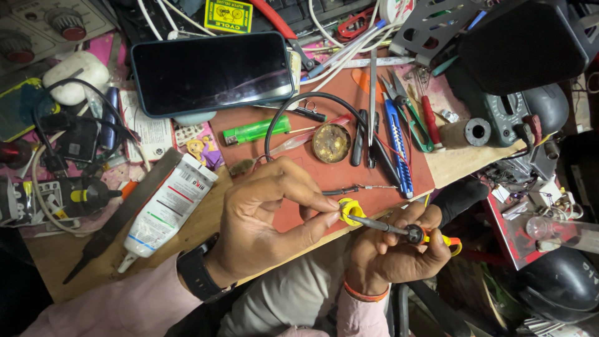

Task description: The person sits at a cluttered electronics repair workbench and solders a connector onto the end of a black cable. They hold the cable and connector in one hand, apply a soldering iron to the joint, and use a multimeter and small hand tools on the bench while working on the connection.

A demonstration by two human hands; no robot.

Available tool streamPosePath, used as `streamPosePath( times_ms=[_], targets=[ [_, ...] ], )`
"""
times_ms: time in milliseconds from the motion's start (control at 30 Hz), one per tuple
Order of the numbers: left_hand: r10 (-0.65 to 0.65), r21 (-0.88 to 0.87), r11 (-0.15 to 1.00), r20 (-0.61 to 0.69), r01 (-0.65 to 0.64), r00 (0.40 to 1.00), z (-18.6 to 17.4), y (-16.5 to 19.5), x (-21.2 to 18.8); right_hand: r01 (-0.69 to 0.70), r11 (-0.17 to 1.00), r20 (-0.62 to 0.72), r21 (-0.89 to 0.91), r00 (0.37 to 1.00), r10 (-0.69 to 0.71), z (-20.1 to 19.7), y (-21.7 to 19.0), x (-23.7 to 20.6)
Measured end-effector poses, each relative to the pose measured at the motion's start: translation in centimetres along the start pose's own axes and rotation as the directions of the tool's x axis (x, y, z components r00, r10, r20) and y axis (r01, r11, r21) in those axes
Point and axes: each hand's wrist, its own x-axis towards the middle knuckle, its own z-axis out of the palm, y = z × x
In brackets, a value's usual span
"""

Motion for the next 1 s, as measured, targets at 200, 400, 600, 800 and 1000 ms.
streamPosePath(
  times_ms=[200,400,600,800,1000],
  targets=[
    [-0.018,-0.01,1.0,0.013,0.018,1.0,-0.02,0.09,-0.05,0.005,0.999,-0.013,-0.04,1.0,-0.006,-0.1,-0.07,-0.06],
    [-0.01,0.002,1.0,0.01,0.01,1.0,0.07,0.12,0.0,-0.001,1.0,0.015,-0.009,1.0,0.001,-0.06,-0.03,-0.06],
    [-0.011,0.0,1.0,0.009,0.011,1.0,0.0,0.03,-0.04,-0.015,1.0,0.003,0.003,1.0,0.015,-0.07,-0.04,-0.1],
    [-0.023,-0.006,1.0,0.012,0.023,1.0,-0.1,0.08,-0.03,-0.018,1.0,-0.007,0.018,1.0,0.018,-0.09,-0.01,0.01],
    [-0.004,0.003,1.0,0.021,0.004,1.0,-0.16,0.1,0.03,-0.007,1.0,0.011,0.003,1.0,0.007,-0.06,0.04,0.01]
  ],
)
